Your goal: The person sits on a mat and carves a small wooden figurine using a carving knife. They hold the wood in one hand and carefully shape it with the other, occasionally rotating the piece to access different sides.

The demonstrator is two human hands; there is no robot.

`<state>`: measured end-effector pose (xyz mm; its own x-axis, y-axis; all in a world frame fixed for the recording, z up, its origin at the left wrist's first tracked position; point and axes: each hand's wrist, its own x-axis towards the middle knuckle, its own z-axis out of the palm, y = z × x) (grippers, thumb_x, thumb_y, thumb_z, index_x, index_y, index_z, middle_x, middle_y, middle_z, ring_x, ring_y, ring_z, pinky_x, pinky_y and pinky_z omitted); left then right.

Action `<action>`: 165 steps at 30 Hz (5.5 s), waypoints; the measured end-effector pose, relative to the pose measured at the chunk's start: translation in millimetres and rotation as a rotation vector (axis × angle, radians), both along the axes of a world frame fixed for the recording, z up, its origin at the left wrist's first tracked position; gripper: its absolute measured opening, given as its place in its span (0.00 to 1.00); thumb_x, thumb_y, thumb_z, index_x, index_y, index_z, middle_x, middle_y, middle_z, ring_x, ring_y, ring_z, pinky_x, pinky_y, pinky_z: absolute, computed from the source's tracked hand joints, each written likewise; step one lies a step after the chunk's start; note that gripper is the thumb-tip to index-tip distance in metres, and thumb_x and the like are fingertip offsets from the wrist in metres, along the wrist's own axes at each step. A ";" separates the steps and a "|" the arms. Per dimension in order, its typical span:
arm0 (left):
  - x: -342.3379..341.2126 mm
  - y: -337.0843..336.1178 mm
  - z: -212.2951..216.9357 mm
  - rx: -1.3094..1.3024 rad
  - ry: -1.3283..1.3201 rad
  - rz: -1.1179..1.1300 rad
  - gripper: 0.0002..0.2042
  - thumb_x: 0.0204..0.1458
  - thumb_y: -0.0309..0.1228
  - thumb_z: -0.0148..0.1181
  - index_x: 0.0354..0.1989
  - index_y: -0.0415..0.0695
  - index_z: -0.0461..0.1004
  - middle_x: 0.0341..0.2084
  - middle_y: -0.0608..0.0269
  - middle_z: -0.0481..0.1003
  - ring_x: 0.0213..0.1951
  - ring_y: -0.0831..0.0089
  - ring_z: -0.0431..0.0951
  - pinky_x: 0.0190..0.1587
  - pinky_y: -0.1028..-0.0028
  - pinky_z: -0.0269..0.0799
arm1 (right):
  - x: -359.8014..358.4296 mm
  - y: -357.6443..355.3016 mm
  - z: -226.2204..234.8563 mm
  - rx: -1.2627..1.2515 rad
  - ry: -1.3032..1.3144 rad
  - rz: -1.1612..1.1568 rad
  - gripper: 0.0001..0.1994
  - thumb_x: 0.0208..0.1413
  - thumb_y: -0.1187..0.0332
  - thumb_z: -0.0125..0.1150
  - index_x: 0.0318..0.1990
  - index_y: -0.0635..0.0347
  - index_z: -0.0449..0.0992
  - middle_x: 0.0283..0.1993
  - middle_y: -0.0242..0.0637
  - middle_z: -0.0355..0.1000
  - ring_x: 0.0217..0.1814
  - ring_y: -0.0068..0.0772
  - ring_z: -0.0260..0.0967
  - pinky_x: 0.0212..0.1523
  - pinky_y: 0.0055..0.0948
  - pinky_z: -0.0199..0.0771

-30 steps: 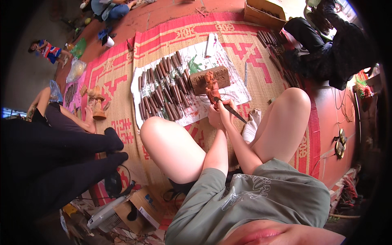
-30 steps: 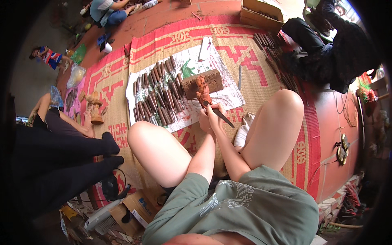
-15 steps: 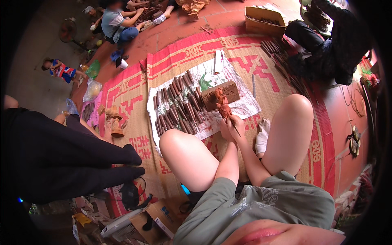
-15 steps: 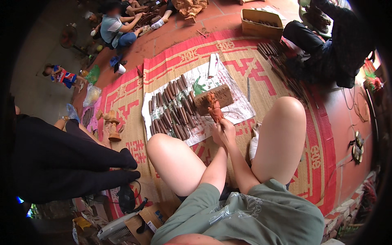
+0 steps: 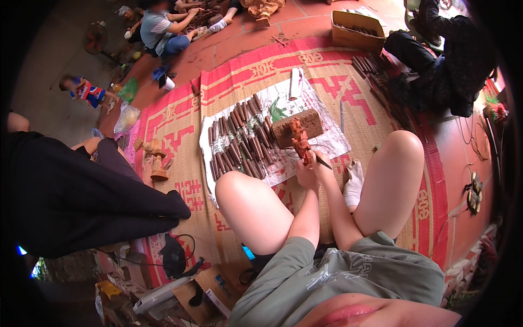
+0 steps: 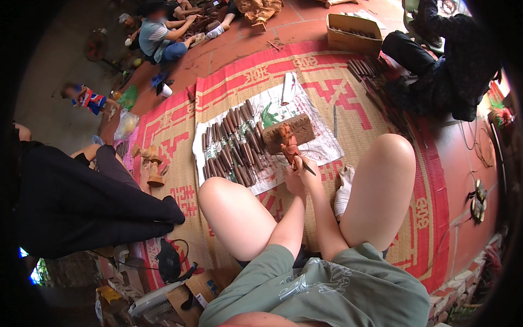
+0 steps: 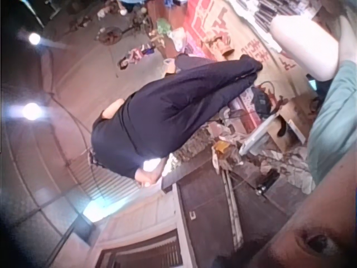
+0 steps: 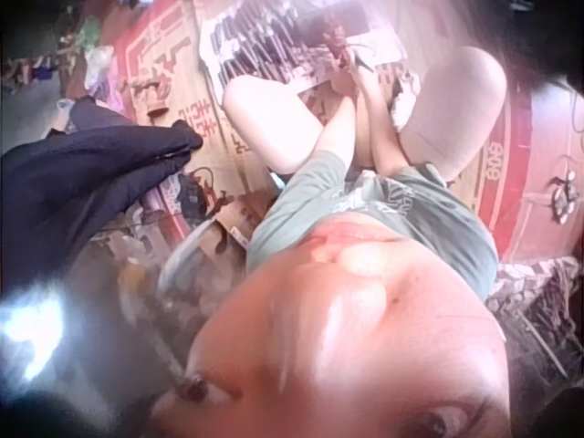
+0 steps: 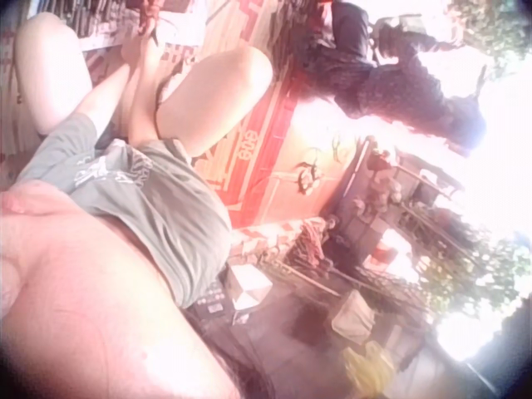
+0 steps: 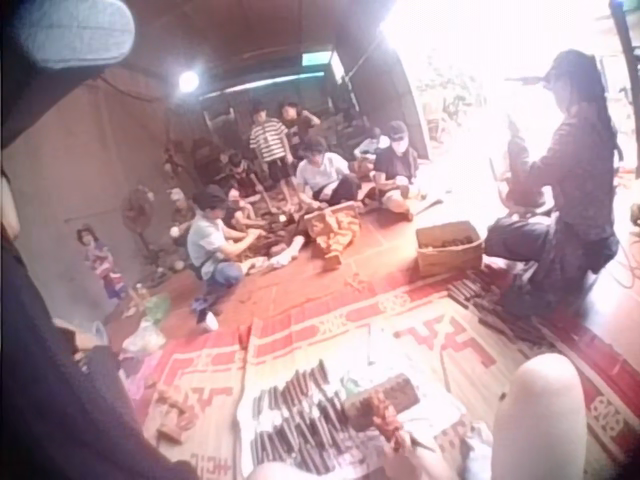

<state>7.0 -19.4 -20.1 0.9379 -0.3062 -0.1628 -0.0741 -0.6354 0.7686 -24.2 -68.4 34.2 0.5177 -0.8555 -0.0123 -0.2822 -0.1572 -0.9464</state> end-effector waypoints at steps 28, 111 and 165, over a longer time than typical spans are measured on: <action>7.2 2.8 23.6 0.035 0.139 0.008 0.26 0.52 0.57 0.47 0.43 0.45 0.68 0.39 0.54 0.76 0.42 0.55 0.76 0.42 0.60 0.69 | 22.7 -4.1 -23.6 -0.048 -0.067 0.039 0.12 0.56 0.69 0.54 0.44 0.68 0.74 0.35 0.56 0.73 0.38 0.53 0.72 0.40 0.38 0.70; 1.5 -7.8 14.0 0.089 -0.038 0.061 0.23 0.47 0.52 0.54 0.43 0.45 0.69 0.38 0.55 0.74 0.42 0.55 0.76 0.40 0.60 0.72 | 20.7 0.3 -58.1 0.217 -0.344 -0.278 0.06 0.48 0.73 0.65 0.26 0.62 0.73 0.25 0.29 0.71 0.27 0.15 0.65 0.28 0.17 0.66; -6.4 -16.8 -16.9 0.092 -0.193 0.012 0.19 0.49 0.37 0.55 0.48 0.45 0.65 0.38 0.54 0.71 0.42 0.54 0.73 0.40 0.61 0.72 | 0.0 -16.1 -52.4 -0.236 -0.031 -0.105 0.10 0.45 0.75 0.63 0.21 0.65 0.66 0.19 0.31 0.65 0.21 0.16 0.56 0.23 0.22 0.59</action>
